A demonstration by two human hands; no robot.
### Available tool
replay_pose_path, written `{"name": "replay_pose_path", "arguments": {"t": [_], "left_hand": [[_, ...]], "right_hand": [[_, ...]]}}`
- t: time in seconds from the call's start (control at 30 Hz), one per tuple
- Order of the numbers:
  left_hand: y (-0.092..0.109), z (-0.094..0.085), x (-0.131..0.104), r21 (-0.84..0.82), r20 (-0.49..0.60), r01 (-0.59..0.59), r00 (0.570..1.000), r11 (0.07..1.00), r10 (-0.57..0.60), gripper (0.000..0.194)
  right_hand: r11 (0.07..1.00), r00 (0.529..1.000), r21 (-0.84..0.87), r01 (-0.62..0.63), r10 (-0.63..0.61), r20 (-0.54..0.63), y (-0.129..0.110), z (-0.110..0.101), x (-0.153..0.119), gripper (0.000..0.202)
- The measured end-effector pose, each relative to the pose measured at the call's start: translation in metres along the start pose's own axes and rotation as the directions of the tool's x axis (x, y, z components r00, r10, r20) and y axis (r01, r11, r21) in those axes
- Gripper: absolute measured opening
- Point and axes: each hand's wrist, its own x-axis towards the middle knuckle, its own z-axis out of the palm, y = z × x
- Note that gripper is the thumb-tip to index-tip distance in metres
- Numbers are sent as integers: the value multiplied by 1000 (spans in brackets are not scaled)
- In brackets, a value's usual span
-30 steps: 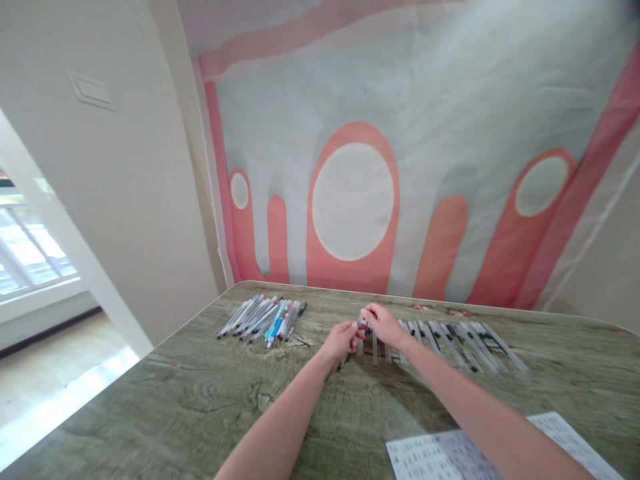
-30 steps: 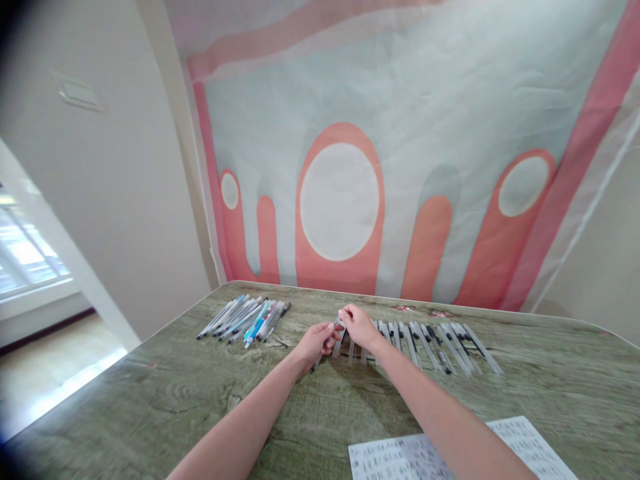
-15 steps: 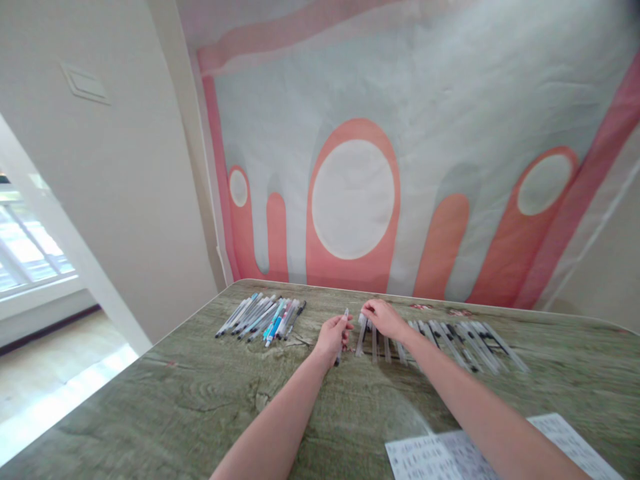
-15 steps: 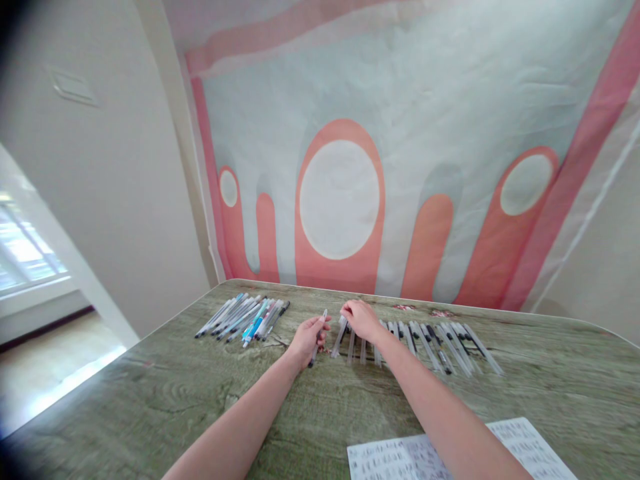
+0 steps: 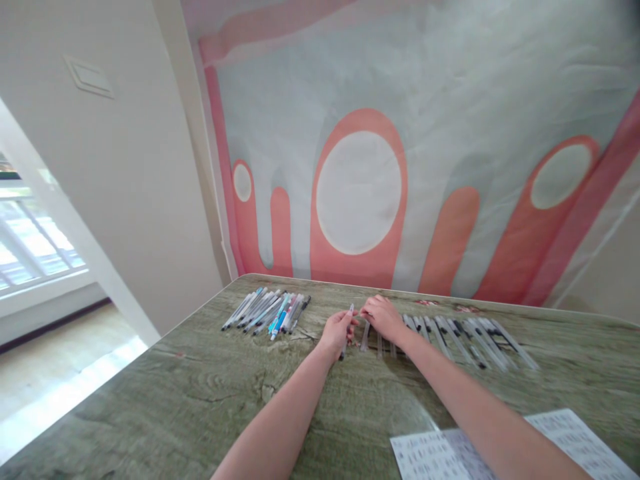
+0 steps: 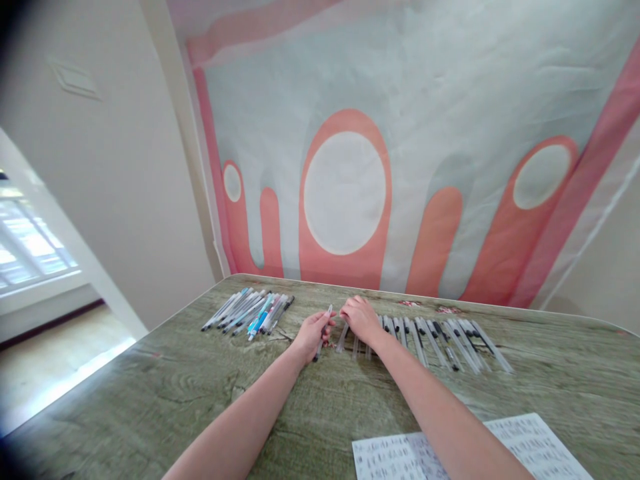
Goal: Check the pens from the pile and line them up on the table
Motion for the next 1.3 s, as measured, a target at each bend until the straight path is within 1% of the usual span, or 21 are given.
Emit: {"name": "replay_pose_path", "arguments": {"t": [0.37,0.47,0.6,0.67,0.73,0.8,0.87,0.93,1.0,1.07,1.1,1.17,1.23,1.3], "left_hand": [[1,-1,-1,-7,7,13,1000,1000,-13,43],[0,-1,0,-44,3,2,1000,999,-2,41],[-1,-3,1,-102,17,41,999,994,-40,38],[0,-3,2,-162,16,53,999,985,-51,33],[2,-4,3,-273,-13,34,999,961,-39,25],[5,-6,3,-409,-72,-19,997,913,-11,18],[8,-7,4,-518,-137,-94,990,850,26,13],[11,-10,4,-581,-188,-168,980,796,69,8],[12,-12,5,-612,-232,-229,967,757,105,5],[12,-13,6,-622,-280,-272,953,734,117,4],[12,-13,7,-623,-301,-289,946,727,118,4],[11,-14,8,-623,-333,-313,935,717,120,4],[11,-14,9,-624,-343,-321,932,712,120,4],[11,-14,8,-621,-327,-306,938,721,116,3]], "right_hand": [[1000,1000,14,-24,24,6,5,5,-1,19],[1000,1000,17,-21,21,3,5,6,-1,19],[999,1000,28,-26,26,3,5,3,-1,18],[998,1000,45,-31,31,-3,3,0,-2,20],[996,999,79,-34,36,-22,0,-4,-2,22],[990,998,137,-39,45,-42,-5,-9,-2,24],[972,998,229,-51,61,-34,-11,-13,0,27],[933,997,350,-82,72,42,-18,-17,1,35],[862,979,482,-157,71,191,-25,-19,1,44],[776,934,575,-261,52,354,-30,-19,0,48],[741,910,599,-305,41,413,-32,-19,0,48],[709,883,610,-354,37,468,-33,-19,-2,44],[712,882,601,-363,54,468,-32,-18,-3,41],[718,889,592,-365,79,451,-30,-17,-3,39]]}}
